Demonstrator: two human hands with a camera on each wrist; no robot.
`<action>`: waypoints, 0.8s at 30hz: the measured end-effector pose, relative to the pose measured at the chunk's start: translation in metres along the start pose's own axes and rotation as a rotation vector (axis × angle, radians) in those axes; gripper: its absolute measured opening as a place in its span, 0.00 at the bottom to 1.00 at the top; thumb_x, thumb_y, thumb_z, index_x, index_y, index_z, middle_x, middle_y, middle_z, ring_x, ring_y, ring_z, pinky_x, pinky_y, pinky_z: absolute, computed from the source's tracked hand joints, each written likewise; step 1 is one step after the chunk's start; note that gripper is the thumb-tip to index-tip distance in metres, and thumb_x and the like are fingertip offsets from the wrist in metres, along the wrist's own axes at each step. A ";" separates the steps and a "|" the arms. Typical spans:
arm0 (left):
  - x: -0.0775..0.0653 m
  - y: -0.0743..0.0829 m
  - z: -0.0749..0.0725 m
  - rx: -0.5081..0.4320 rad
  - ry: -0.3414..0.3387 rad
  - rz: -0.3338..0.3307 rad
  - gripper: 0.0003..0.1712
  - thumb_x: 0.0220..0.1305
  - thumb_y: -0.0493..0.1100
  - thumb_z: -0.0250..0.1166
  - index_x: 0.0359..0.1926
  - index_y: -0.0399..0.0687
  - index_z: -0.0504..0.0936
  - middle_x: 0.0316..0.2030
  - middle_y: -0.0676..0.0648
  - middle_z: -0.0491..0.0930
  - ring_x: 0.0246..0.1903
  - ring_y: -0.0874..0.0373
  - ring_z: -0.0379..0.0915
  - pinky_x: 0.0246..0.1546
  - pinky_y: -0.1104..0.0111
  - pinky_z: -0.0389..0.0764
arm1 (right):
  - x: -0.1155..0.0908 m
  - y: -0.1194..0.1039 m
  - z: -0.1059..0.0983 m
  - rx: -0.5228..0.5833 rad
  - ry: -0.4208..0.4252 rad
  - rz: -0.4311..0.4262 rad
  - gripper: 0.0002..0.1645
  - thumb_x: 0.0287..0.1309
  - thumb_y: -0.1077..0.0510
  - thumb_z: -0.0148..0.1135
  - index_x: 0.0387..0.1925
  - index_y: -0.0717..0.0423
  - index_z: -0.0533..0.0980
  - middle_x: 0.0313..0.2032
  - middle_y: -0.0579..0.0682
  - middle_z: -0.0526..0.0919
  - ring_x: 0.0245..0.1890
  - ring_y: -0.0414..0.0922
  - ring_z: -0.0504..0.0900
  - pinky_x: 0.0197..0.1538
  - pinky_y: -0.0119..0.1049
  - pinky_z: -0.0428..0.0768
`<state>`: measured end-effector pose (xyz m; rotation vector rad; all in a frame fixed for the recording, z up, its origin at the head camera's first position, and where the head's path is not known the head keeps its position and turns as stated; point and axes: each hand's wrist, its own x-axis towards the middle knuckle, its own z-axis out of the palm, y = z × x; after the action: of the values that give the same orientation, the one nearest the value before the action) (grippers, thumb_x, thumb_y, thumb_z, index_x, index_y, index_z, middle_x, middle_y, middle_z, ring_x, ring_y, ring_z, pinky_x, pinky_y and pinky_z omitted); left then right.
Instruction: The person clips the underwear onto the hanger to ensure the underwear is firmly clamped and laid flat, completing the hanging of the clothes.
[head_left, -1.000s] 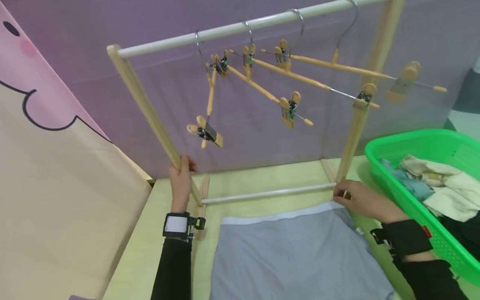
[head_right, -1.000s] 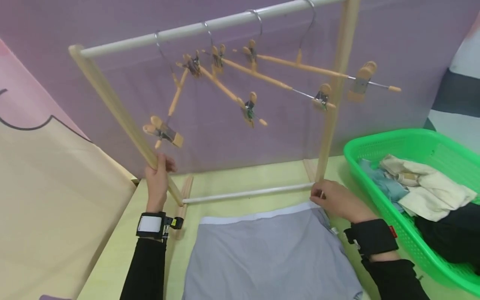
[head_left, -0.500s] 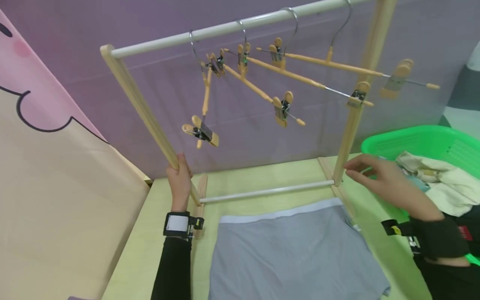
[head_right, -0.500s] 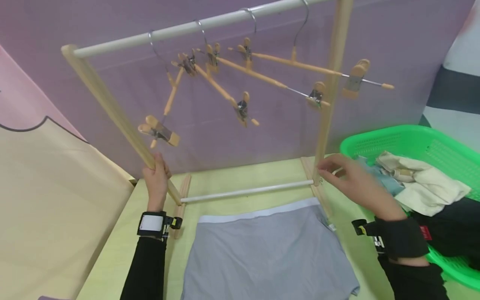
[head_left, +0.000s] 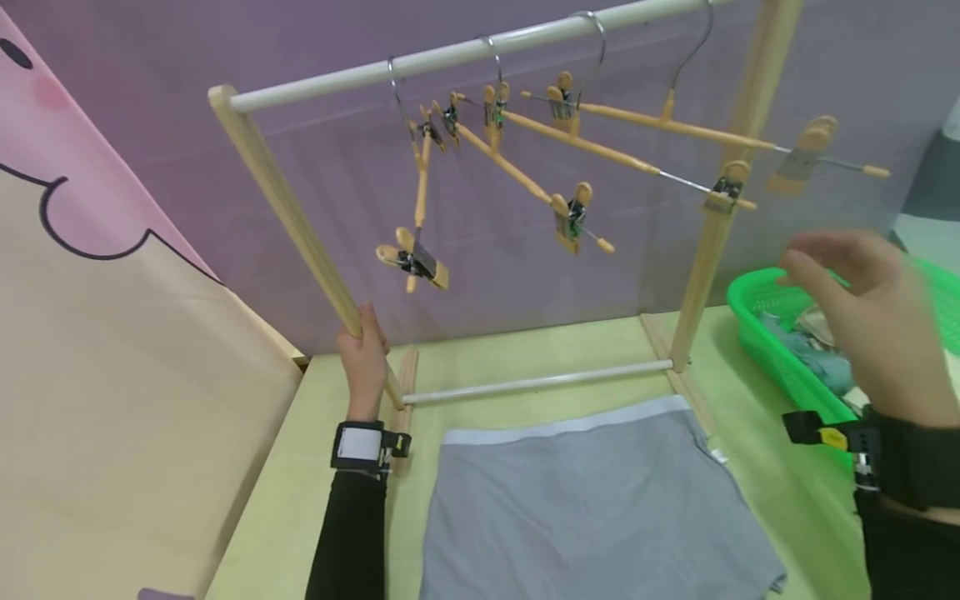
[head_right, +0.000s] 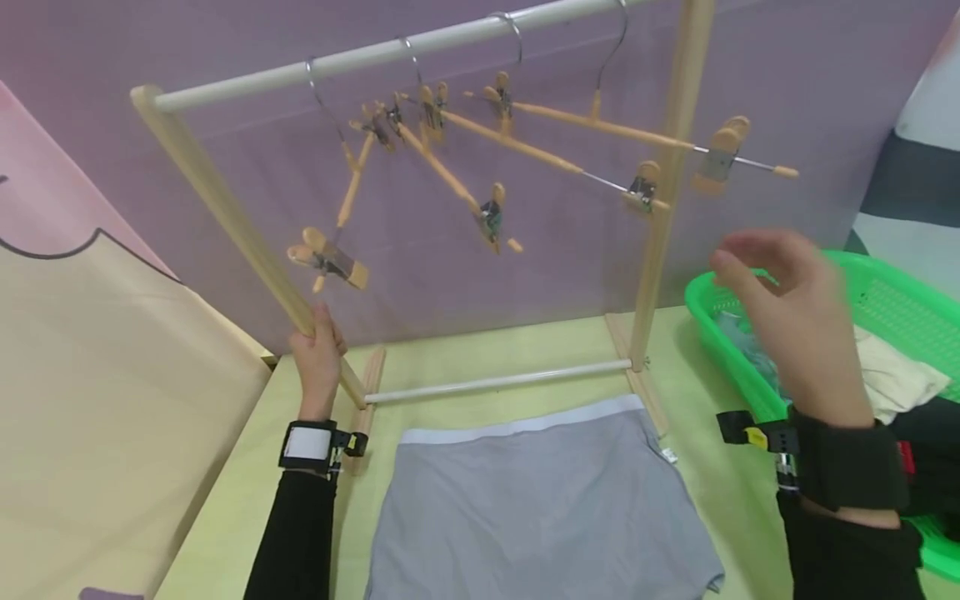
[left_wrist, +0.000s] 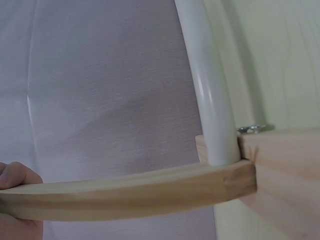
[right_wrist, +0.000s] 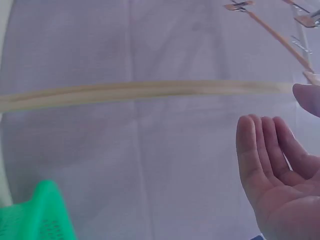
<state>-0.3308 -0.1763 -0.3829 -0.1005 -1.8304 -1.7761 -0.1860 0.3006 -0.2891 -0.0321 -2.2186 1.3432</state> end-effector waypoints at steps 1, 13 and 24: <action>0.000 -0.001 0.000 -0.001 0.004 0.003 0.24 0.77 0.49 0.51 0.20 0.49 0.66 0.11 0.57 0.63 0.10 0.67 0.58 0.13 0.76 0.63 | 0.003 -0.004 0.000 0.018 0.014 -0.014 0.20 0.70 0.52 0.58 0.62 0.47 0.75 0.54 0.34 0.76 0.56 0.32 0.73 0.60 0.21 0.63; -0.001 0.001 0.000 -0.009 -0.019 -0.044 0.21 0.78 0.42 0.49 0.22 0.49 0.67 0.11 0.56 0.63 0.11 0.68 0.59 0.13 0.77 0.64 | 0.038 -0.048 0.010 0.610 0.106 -0.172 0.24 0.51 0.74 0.70 0.52 0.68 0.77 0.46 0.53 0.86 0.47 0.44 0.83 0.51 0.23 0.78; -0.003 -0.004 0.003 0.008 -0.006 -0.022 0.21 0.77 0.50 0.51 0.25 0.48 0.68 0.12 0.57 0.63 0.11 0.68 0.58 0.14 0.77 0.64 | 0.045 -0.059 0.016 0.850 0.062 -0.303 0.19 0.51 0.81 0.65 0.46 0.86 0.73 0.41 0.68 0.86 0.39 0.53 0.88 0.49 0.38 0.83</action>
<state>-0.3309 -0.1729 -0.3879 -0.0827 -1.8491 -1.7851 -0.2170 0.2706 -0.2271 0.5349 -1.3748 1.9380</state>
